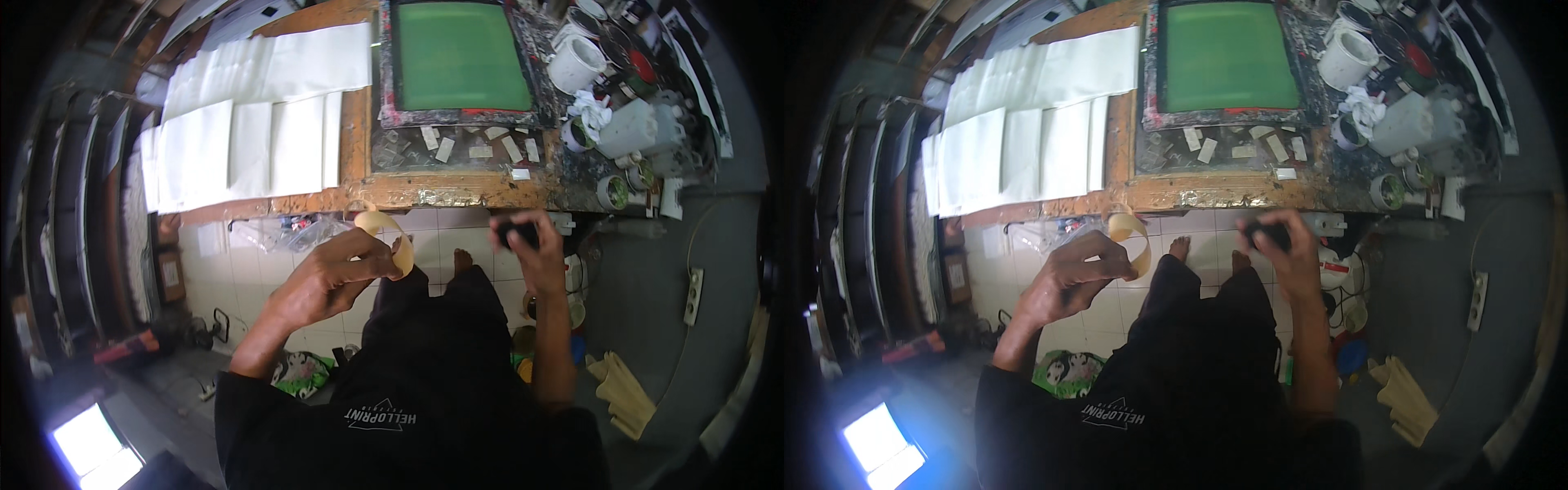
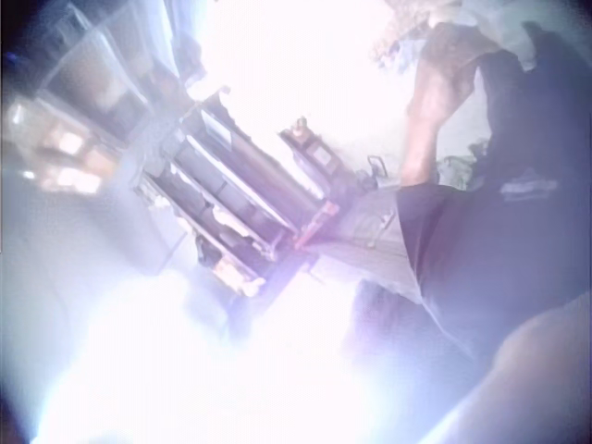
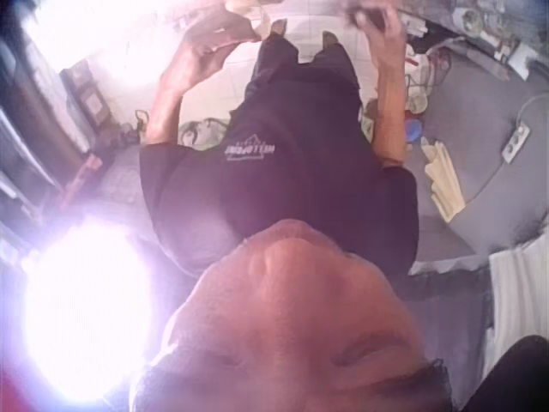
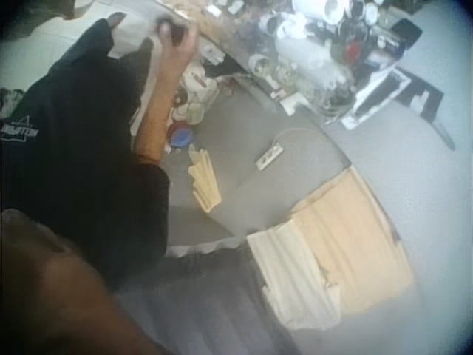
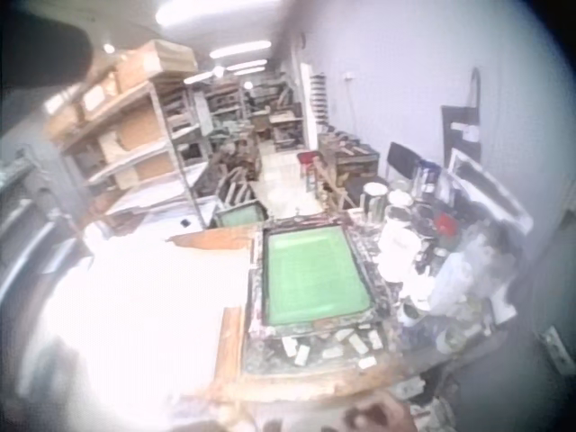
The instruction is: The person pours liquid from a pink pitcher into a plastic bag, then uses a squeegee to smooth a green screen on a wooden frame. They apply tape to the frame edges and adjust the screen mesh.
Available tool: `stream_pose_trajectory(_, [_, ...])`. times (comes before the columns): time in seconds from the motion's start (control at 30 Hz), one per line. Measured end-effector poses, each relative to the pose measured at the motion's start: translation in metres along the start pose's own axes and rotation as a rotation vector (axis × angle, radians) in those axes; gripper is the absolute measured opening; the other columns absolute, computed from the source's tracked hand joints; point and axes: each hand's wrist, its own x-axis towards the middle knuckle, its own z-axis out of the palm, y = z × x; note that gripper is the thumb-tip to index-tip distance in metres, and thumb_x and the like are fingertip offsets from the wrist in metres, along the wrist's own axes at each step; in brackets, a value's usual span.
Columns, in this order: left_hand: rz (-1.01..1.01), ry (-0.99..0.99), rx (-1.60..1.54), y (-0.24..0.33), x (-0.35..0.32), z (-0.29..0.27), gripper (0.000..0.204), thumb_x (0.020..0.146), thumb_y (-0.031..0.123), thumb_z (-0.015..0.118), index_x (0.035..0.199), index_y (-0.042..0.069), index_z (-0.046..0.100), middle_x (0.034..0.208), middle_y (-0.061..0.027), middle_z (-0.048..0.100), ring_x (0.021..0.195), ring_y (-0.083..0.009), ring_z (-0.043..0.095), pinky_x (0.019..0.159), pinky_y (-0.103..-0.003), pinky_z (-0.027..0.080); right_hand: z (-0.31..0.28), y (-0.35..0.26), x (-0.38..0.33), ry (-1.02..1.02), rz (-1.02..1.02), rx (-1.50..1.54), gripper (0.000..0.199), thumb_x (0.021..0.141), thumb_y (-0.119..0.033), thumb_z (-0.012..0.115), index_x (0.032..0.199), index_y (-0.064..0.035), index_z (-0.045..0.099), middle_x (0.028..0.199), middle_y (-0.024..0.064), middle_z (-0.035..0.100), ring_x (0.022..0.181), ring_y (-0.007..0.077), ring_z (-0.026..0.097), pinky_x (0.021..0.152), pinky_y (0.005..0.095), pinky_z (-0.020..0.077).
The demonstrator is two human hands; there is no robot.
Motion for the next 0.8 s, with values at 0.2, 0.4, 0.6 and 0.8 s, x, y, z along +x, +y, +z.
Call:
stream_pose_trajectory(0.2, [-0.293, 0.369, 0.143, 0.039, -0.026, 0.035, 0.018, 0.077, -0.003, 0.08, 0.091, 0.007, 0.077, 0.095, -0.0056, 0.07, 0.088, -0.0224, 0.066, 0.077, -0.036, 0.052, 0.122, -0.049, 0.076, -0.687, -0.145, -0.107, 0.025, 0.095, 0.001, 0.065, 0.12, 0.0018, 0.068, 0.124, 0.0119, 0.07, 0.117, 0.0193, 0.065, 0.103, 0.0342, 0.0524])
stream_pose_trajectory(0.4, [-0.425, 0.782, 0.355, 0.054, -0.047, 0.061, 0.021, 0.073, 0.0, 0.083, 0.091, 0.009, 0.077, 0.09, -0.0035, 0.064, 0.089, -0.022, 0.056, 0.077, -0.035, 0.048, 0.144, -0.025, 0.044, -0.992, 0.158, 0.02, 0.034, 0.095, -0.012, 0.07, 0.129, -0.0046, 0.067, 0.126, 0.0074, 0.068, 0.119, 0.0167, 0.061, 0.101, 0.0333, 0.0485])
stream_pose_trajectory(0.6, [-0.508, 0.956, 0.301, 0.059, -0.063, 0.075, 0.022, 0.07, 0.001, 0.084, 0.09, 0.009, 0.079, 0.097, -0.0048, 0.062, 0.094, -0.0217, 0.054, 0.083, -0.036, 0.046, 0.167, -0.031, 0.025, -0.954, -0.039, -0.356, 0.033, 0.09, -0.01, 0.077, 0.122, -0.0027, 0.072, 0.109, 0.0073, 0.075, 0.101, 0.0137, 0.067, 0.091, 0.0326, 0.0542])
stream_pose_trajectory(0.8, [-0.363, 1.128, 0.413, 0.064, -0.087, 0.058, 0.017, 0.075, -0.008, 0.079, 0.088, 0.001, 0.075, 0.126, -0.0119, 0.057, 0.122, -0.0268, 0.057, 0.103, -0.042, 0.048, 0.193, -0.029, 0.005, -0.801, -0.713, -0.445, 0.032, 0.085, 0.0, 0.075, 0.117, 0.0003, 0.071, 0.106, 0.0168, 0.074, 0.092, 0.0288, 0.074, 0.079, 0.0346, 0.0609])
